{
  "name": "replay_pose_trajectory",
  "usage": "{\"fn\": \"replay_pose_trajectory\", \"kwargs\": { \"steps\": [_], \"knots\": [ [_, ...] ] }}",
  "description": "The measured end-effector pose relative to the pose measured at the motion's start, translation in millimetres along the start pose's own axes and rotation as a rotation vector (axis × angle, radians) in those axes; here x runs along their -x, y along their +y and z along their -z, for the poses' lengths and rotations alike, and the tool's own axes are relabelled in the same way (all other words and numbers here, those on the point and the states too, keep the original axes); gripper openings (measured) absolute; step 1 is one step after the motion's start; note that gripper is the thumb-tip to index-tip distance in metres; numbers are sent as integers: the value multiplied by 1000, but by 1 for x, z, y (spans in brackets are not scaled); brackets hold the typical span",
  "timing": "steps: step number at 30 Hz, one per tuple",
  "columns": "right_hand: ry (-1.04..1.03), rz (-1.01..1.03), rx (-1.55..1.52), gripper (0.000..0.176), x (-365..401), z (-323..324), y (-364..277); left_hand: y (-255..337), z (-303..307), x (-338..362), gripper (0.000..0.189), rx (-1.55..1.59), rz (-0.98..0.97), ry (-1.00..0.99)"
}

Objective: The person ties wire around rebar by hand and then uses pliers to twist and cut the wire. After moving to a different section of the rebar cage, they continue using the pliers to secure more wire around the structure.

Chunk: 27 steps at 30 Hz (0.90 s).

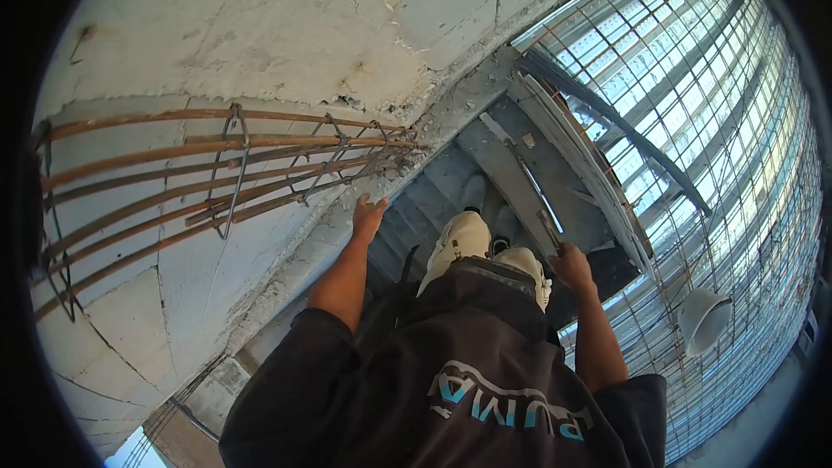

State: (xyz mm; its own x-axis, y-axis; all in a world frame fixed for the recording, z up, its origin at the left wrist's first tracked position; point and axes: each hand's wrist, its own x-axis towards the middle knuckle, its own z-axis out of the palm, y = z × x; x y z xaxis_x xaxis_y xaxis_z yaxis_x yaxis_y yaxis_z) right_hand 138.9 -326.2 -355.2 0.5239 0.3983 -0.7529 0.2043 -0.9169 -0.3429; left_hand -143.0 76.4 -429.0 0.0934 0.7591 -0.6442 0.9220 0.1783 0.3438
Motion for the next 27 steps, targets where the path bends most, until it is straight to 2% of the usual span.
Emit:
{"fn": "replay_pose_trajectory", "kwargs": {
  "steps": [4,6,8,10,12,14,17,21,23,25,26,27],
  "knots": [
    [-272,80,170,51,-37,-26,-81,-20,-10,-27,70,212,65,-19],
    [-363,246,203,53,-61,-57,-118,-22,2,-16,69,232,-11,-64],
    [-455,482,244,52,-76,-72,-166,-3,27,17,64,279,122,-165],
    [-569,658,429,47,-100,-87,-214,-10,37,40,60,316,220,-215],
    [-580,743,476,34,-137,-107,-250,-34,43,64,55,345,285,-219],
    [-337,459,302,23,-166,-121,-278,-57,47,86,51,355,368,-218],
    [-244,346,254,22,-180,-95,-297,-99,47,115,49,372,501,-233],
    [-390,509,498,23,-166,-74,-293,-136,37,129,49,298,583,-341],
    [-484,630,658,22,-161,-61,-302,-136,32,123,49,336,604,-393],
    [-581,557,536,24,-176,-57,-310,-125,32,115,47,365,581,-390],
    [-629,518,474,25,-180,-56,-312,-98,33,111,46,379,548,-365],
    [-518,483,376,25,-181,-57,-311,-76,35,106,44,395,514,-341]
  ]
}}
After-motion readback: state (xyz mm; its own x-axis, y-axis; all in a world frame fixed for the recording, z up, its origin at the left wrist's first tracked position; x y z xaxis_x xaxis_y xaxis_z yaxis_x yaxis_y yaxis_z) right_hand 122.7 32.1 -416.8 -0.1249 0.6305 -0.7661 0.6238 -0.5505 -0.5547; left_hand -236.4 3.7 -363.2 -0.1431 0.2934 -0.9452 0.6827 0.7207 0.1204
